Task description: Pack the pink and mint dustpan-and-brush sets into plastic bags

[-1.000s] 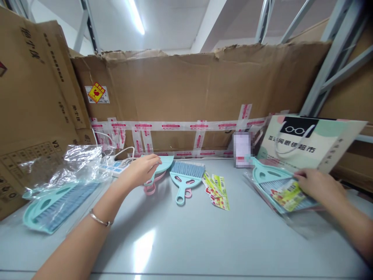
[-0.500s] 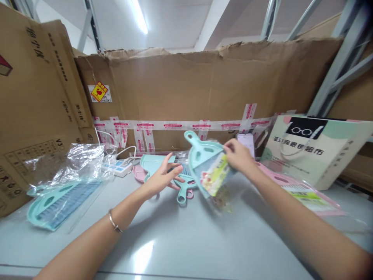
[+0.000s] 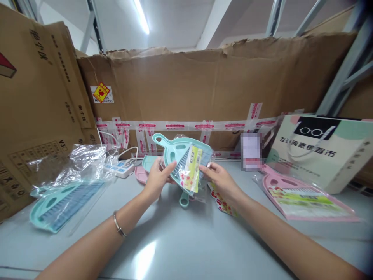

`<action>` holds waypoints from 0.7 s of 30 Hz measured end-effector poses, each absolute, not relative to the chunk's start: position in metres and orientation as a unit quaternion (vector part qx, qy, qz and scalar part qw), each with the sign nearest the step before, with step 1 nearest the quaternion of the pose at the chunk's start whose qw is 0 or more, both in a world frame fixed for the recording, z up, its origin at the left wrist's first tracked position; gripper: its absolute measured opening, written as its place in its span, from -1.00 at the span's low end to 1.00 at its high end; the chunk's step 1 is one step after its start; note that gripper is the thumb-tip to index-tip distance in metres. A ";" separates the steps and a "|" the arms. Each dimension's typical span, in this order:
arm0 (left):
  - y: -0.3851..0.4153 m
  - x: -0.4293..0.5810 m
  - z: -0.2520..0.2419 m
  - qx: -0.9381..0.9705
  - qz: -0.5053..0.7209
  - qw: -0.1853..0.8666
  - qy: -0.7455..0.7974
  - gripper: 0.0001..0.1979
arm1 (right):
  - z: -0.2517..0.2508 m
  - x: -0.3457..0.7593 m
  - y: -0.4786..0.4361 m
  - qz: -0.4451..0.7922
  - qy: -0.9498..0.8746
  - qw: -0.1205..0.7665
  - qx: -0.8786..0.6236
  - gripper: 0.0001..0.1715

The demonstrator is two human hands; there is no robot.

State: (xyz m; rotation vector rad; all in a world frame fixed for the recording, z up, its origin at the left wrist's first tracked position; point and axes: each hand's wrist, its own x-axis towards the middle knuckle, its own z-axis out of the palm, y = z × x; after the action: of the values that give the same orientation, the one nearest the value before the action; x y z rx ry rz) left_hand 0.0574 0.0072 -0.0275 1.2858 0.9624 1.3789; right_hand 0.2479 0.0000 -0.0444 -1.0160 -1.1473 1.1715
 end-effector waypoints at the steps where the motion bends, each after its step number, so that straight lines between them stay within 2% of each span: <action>1: 0.006 0.058 -0.028 0.547 0.556 0.491 0.387 -0.63 | -0.045 0.247 -0.002 0.533 -0.464 0.567 -0.423 -0.63; 4: 0.004 0.059 -0.030 0.578 0.542 0.487 0.368 -0.59 | -0.045 0.246 -0.006 0.595 -0.375 0.569 -0.425 -0.71; 6: 0.005 0.059 -0.032 0.576 0.554 0.476 0.367 -0.57 | -0.046 0.248 -0.008 0.584 -0.325 0.605 -0.432 -0.70; 8: 0.006 0.060 -0.034 0.558 0.572 0.472 0.373 -0.58 | -0.046 0.250 -0.007 0.505 -0.311 0.662 -0.459 -0.65; 10: 0.007 0.061 -0.035 0.536 0.584 0.474 0.383 -0.61 | -0.046 0.254 -0.005 0.362 -0.360 0.691 -0.511 -0.65; 12: 0.008 0.061 -0.034 0.520 0.590 0.479 0.390 -0.63 | -0.046 0.258 -0.003 0.246 -0.437 0.668 -0.550 -0.73; 13: 0.008 0.060 -0.034 0.514 0.592 0.481 0.393 -0.63 | -0.045 0.259 -0.002 0.239 -0.464 0.647 -0.556 -0.78; 14: 0.008 0.060 -0.034 0.511 0.593 0.481 0.395 -0.63 | -0.045 0.260 -0.002 0.270 -0.473 0.630 -0.554 -0.80; 18: 0.006 0.062 -0.038 0.502 0.601 0.482 0.394 -0.61 | -0.045 0.252 -0.006 0.527 -0.407 0.584 -0.464 -0.69; 21: 0.004 0.069 -0.040 0.538 0.572 0.492 0.375 -0.55 | -0.047 0.244 -0.008 0.652 -0.380 0.538 -0.376 -0.75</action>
State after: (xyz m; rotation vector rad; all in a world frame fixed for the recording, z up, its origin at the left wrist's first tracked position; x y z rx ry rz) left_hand 0.0687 0.0040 -0.0398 1.3064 0.9098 1.3882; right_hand 0.2440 -0.0076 -0.0474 -0.8952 -0.9032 1.5519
